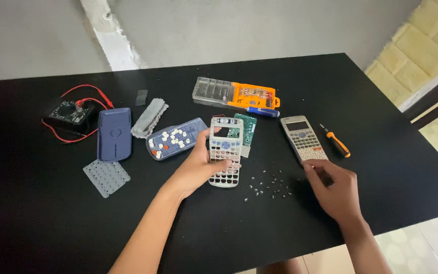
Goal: Disassembling and reassembling scientific calculators on a workbench
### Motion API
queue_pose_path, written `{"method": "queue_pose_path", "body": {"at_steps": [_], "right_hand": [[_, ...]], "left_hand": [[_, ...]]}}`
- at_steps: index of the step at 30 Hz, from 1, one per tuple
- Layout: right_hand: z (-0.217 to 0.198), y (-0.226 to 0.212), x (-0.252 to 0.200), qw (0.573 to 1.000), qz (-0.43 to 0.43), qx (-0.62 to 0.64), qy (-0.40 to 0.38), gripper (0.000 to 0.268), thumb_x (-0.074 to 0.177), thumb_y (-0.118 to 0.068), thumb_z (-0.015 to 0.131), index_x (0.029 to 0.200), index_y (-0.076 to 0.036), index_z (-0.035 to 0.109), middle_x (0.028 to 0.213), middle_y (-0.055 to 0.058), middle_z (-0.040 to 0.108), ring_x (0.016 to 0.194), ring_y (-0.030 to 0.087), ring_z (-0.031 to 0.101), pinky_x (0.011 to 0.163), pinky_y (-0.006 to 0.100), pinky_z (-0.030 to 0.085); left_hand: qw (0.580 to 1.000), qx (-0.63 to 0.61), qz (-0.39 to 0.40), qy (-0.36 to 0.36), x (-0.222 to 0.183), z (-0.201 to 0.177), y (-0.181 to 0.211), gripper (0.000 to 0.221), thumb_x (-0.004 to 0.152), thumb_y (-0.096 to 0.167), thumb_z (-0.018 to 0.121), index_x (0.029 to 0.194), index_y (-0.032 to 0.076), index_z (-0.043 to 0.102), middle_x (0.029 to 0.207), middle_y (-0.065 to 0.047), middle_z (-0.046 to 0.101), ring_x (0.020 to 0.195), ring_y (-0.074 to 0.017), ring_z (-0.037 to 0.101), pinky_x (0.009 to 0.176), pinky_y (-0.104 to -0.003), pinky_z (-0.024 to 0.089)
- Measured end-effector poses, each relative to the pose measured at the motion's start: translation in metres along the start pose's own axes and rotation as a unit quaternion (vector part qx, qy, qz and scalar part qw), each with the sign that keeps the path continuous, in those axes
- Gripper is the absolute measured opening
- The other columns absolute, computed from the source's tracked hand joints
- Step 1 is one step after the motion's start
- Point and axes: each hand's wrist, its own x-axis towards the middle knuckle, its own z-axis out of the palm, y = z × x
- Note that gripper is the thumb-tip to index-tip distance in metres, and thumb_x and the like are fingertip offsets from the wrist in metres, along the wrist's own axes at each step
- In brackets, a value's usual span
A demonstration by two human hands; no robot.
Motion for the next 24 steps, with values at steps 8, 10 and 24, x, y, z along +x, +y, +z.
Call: {"method": "queue_pose_path", "body": {"at_steps": [8, 10, 24], "right_hand": [[0.001, -0.014, 0.0, 1.0, 0.003, 0.009, -0.018, 0.014, 0.094, -0.006, 0.072, 0.105, -0.008, 0.081, 0.066, 0.018, 0.074, 0.058, 0.033, 0.071, 0.056, 0.039, 0.051], [0.0, -0.012, 0.0, 1.0, 0.004, 0.018, -0.019, 0.015, 0.095, -0.005, 0.071, 0.106, -0.007, 0.081, 0.067, 0.019, 0.074, 0.059, 0.033, 0.071, 0.056, 0.039, 0.051], [0.003, 0.007, -0.005, 0.999, -0.013, -0.038, 0.008, 0.014, 0.099, -0.018, 0.072, 0.109, -0.014, 0.082, 0.074, 0.0, 0.073, 0.068, 0.006, 0.057, 0.069, 0.027, 0.045]], "left_hand": [[0.999, -0.038, 0.004, 0.019, 0.0, 0.0, -0.008, 0.073, 0.089, -0.006, 0.066, 0.151, 0.008, 0.029, 0.119, -0.022, 0.065, 0.094, -0.0182, 0.062, 0.087, -0.031, 0.054], [0.999, -0.044, 0.011, 0.026, 0.003, 0.0, -0.01, 0.074, 0.088, -0.006, 0.067, 0.151, 0.008, 0.03, 0.121, -0.021, 0.064, 0.095, -0.0179, 0.062, 0.089, -0.031, 0.054], [1.0, 0.016, 0.005, 0.02, 0.011, -0.004, -0.02, 0.094, 0.084, 0.003, 0.069, 0.158, 0.022, 0.013, 0.144, -0.01, 0.056, 0.132, -0.0215, 0.056, 0.108, -0.041, 0.048]]}}
